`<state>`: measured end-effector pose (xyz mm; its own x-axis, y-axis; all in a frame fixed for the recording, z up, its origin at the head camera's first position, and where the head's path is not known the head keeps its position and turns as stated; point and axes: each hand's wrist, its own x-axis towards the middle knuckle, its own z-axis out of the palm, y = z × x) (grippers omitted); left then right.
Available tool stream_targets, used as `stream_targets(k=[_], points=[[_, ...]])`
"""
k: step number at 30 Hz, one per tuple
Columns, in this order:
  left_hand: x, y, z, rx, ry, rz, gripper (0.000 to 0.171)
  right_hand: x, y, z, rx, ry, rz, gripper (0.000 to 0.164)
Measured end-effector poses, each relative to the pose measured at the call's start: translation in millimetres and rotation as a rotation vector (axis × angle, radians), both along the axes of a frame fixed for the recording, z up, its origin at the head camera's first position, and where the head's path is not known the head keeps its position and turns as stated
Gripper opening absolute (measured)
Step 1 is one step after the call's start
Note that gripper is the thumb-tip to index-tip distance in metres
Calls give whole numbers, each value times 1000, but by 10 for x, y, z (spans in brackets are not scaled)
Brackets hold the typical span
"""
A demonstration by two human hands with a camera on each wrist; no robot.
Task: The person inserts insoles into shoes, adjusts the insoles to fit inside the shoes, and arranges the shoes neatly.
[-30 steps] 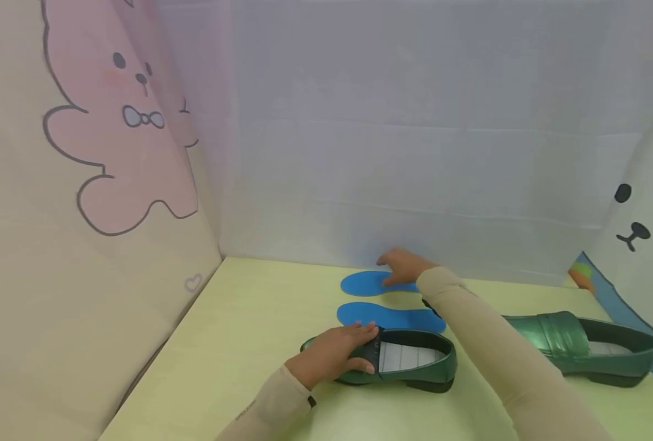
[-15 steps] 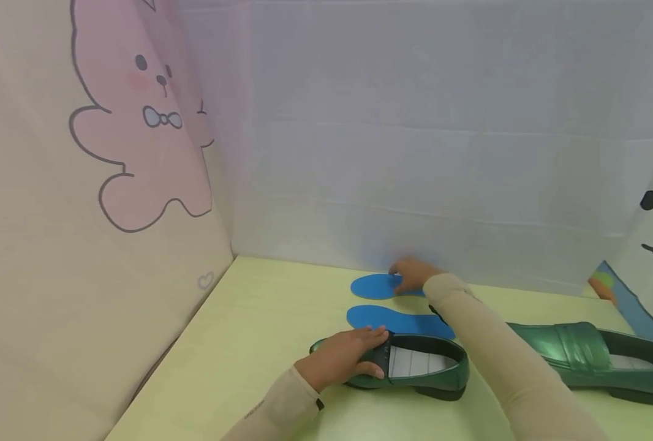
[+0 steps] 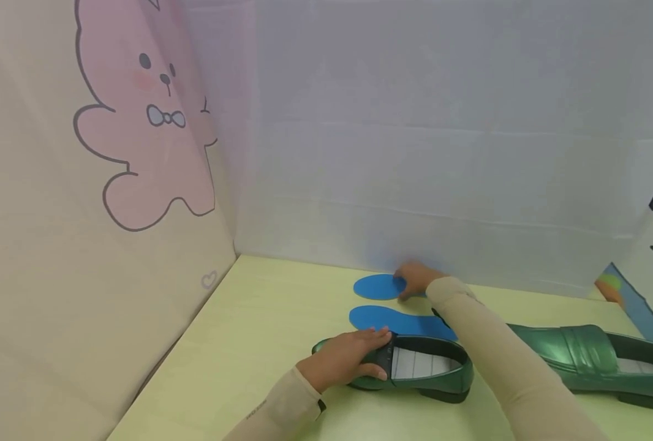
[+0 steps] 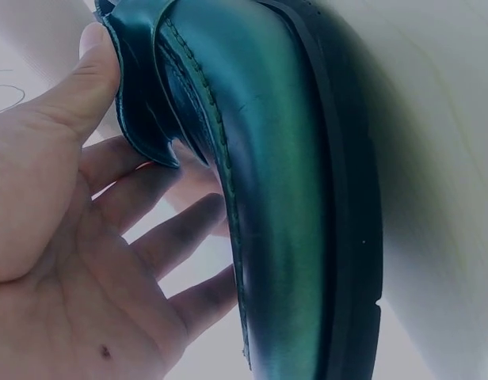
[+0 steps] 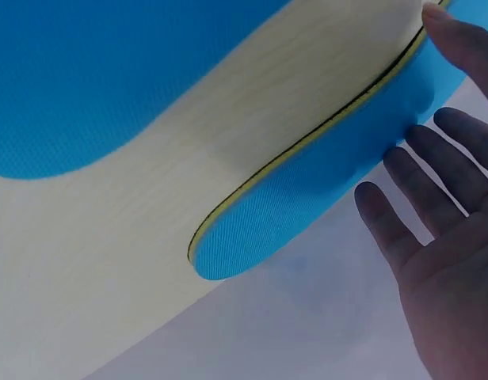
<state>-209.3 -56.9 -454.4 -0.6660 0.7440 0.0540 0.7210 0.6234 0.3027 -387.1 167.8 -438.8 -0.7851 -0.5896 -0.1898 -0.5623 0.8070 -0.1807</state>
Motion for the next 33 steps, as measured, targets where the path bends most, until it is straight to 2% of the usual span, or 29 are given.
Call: stream_targets(k=[12,17,22,28,33], points=[[-22,14,-41,-1,-15,2,76,-65,16,-83,6,14,-21,68],[-15,14,-23,-7,-24,10,76,-45,27,-89,21,11,-53,74],[-2,13,-3,-11,-39,9,75,-64,39,-125,44,25,-36,79],[4,11,25,-16,-26,2,74,-88,56,-155,58,14,-28,74],[11,9,35,-23,-22,4,74,-42,40,-107,25,1,-46,73]])
